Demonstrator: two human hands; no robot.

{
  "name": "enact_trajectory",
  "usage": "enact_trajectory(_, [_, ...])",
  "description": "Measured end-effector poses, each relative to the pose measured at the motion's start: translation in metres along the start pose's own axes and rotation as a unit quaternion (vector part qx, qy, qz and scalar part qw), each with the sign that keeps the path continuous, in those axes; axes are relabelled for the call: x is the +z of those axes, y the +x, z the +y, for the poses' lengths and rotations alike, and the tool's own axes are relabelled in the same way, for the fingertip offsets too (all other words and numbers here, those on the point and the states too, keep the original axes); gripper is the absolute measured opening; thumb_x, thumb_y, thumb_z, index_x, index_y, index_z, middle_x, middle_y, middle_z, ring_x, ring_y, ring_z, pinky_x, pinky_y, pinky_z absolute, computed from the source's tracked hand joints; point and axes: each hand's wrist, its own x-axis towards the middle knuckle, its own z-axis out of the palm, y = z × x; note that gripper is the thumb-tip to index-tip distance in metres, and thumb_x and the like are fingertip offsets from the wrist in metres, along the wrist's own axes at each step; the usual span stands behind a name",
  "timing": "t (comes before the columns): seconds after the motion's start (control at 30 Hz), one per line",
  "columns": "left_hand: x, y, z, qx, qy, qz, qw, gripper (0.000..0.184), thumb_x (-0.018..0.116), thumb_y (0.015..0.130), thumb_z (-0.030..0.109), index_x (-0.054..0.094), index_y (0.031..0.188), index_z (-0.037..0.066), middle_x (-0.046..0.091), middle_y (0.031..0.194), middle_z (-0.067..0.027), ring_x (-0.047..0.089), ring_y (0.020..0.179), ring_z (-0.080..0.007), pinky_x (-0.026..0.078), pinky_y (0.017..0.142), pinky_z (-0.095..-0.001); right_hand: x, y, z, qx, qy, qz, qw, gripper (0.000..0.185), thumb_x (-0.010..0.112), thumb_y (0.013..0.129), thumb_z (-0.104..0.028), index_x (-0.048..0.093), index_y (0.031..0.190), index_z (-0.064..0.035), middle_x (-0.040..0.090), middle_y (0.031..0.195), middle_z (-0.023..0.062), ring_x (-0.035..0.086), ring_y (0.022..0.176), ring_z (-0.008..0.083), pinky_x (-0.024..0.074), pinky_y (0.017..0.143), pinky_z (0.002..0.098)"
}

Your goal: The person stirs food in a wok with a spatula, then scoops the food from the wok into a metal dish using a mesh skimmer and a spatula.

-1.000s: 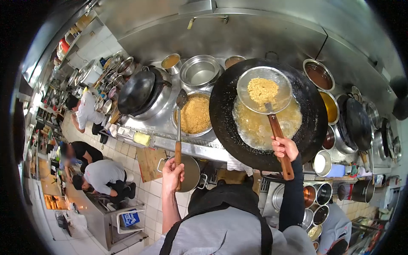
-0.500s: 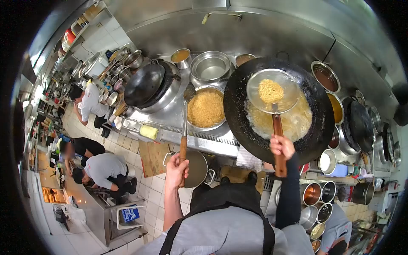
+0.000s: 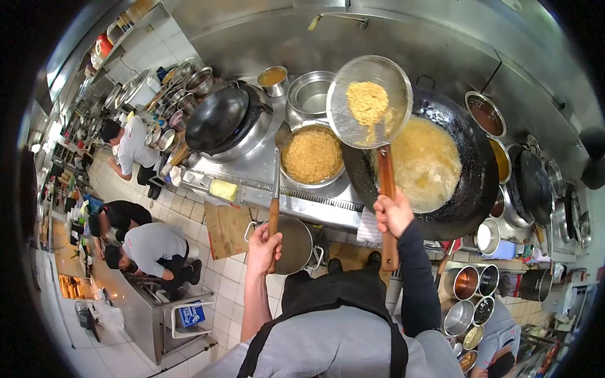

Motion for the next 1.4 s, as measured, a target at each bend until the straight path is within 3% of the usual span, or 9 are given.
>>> enact_trajectory(0.1, [0.004, 0.006, 0.005, 0.005, -0.008, 0.002, 1.0, 0.042, 0.066, 0.093, -0.001, 0.048, 0.13, -0.008, 0.057, 0.077, -0.0042, 0.053, 0.055, -0.0091, 0.042, 0.042, -0.0238, 0.025, 0.031, 0.034, -0.101, -0.236, 0.068, 0.964, 0.04, 0.053, 0.096, -0.01, 0.042, 0.135, -0.0047, 0.061, 0.091, 0.021, 0.058, 0.057, 0.0295, 0.0479, 0.051, 0.0441])
enact_trajectory(0.17, [0.007, 0.011, 0.009, 0.005, -0.007, -0.001, 1.0, 0.042, 0.066, 0.093, 0.0, 0.048, 0.13, -0.008, 0.058, 0.078, -0.0041, 0.053, 0.055, -0.0087, 0.043, 0.042, -0.0238, 0.039, 0.063, 0.069, -0.356, -0.435, 0.123, 0.817, 0.044, 0.054, 0.092, -0.007, 0.045, 0.136, -0.0052, 0.064, 0.085, 0.0218, 0.064, 0.065, 0.039, 0.0528, 0.066, 0.0485])
enact_trajectory(0.2, [0.009, 0.013, 0.012, 0.004, -0.005, -0.007, 1.0, 0.042, 0.066, 0.093, 0.0, 0.048, 0.13, -0.008, 0.058, 0.079, -0.004, 0.053, 0.055, -0.0084, 0.043, 0.042, -0.0239, 0.066, 0.049, 0.054, -0.238, -0.483, 0.132, 0.832, 0.049, 0.052, 0.089, -0.005, 0.044, 0.137, -0.0022, 0.066, 0.09, 0.0327, 0.065, 0.084, 0.0529, 0.0514, 0.084, 0.0541])
enact_trajectory(0.63, [0.003, 0.019, 0.009, -0.004, 0.01, -0.014, 1.0, 0.043, 0.066, 0.093, 0.001, 0.047, 0.131, -0.007, 0.058, 0.079, -0.0043, 0.053, 0.056, -0.0085, 0.043, 0.043, -0.0232, 0.086, 0.049, 0.021, -0.226, -0.511, 0.125, 0.82, 0.058, 0.053, 0.091, -0.006, 0.035, 0.145, 0.0037, 0.064, 0.101, 0.0381, 0.065, 0.092, 0.0521, 0.0522, 0.088, 0.0527])
enact_trajectory(0.8, [0.005, 0.021, 0.003, 0.012, 0.004, -0.018, 1.0, 0.04, 0.066, 0.093, -0.001, 0.05, 0.129, -0.005, 0.058, 0.082, -0.0034, 0.052, 0.055, -0.0077, 0.042, 0.041, -0.0224, 0.006, 0.015, -0.041, -0.023, -0.043, 0.001, 0.999, 0.033, 0.051, 0.098, -0.007, 0.039, 0.129, -0.0046, 0.05, 0.082, 0.0025, 0.042, 0.054, 0.0085, 0.0344, 0.04, 0.0263])
enact_trajectory(1.0, [0.005, 0.018, 0.005, 0.015, 0.01, -0.013, 1.0, 0.043, 0.067, 0.093, -0.001, 0.048, 0.132, -0.006, 0.056, 0.081, -0.0034, 0.052, 0.055, -0.0089, 0.042, 0.041, -0.023, -0.157, 0.0, -0.074, -0.056, -0.204, 0.185, 0.96, 0.022, 0.052, 0.098, -0.011, 0.046, 0.117, -0.0003, 0.056, 0.077, 0.0119, 0.054, 0.052, 0.0233, 0.046, 0.042, 0.0416])
enact_trajectory(1.13, [0.009, 0.022, 0.001, 0.011, 0.028, -0.009, 1.0, 0.043, 0.066, 0.093, 0.0, 0.047, 0.131, -0.007, 0.056, 0.078, -0.0028, 0.052, 0.053, -0.0087, 0.042, 0.041, -0.0234, -0.275, 0.006, -0.072, -0.115, -0.611, 0.397, 0.675, 0.034, 0.056, 0.096, -0.017, 0.046, 0.115, 0.0093, 0.064, 0.099, 0.0401, 0.064, 0.098, 0.054, 0.0512, 0.088, 0.0554])
enact_trajectory(1.27, [0.027, 0.029, -0.002, 0.009, 0.02, 0.002, 1.0, 0.042, 0.066, 0.094, 0.0, 0.046, 0.13, -0.008, 0.056, 0.076, -0.003, 0.052, 0.052, -0.0085, 0.042, 0.04, -0.024, -0.352, 0.029, -0.055, -0.082, -0.602, 0.413, 0.679, 0.034, 0.058, 0.096, -0.017, 0.047, 0.114, 0.0091, 0.064, 0.101, 0.0385, 0.064, 0.1, 0.053, 0.0509, 0.087, 0.0566])
enact_trajectory(1.4, [0.051, 0.031, -0.002, 0.009, 0.022, 0.02, 1.0, 0.038, 0.067, 0.093, 0.001, 0.051, 0.127, -0.006, 0.057, 0.075, -0.0036, 0.052, 0.053, -0.0101, 0.041, 0.041, -0.0242, -0.338, 0.054, -0.04, 0.055, -0.238, 0.296, 0.924, 0.027, 0.049, 0.101, -0.013, 0.042, 0.126, -0.0065, 0.057, 0.081, 0.017, 0.059, 0.057, 0.0263, 0.048, 0.045, 0.0422])
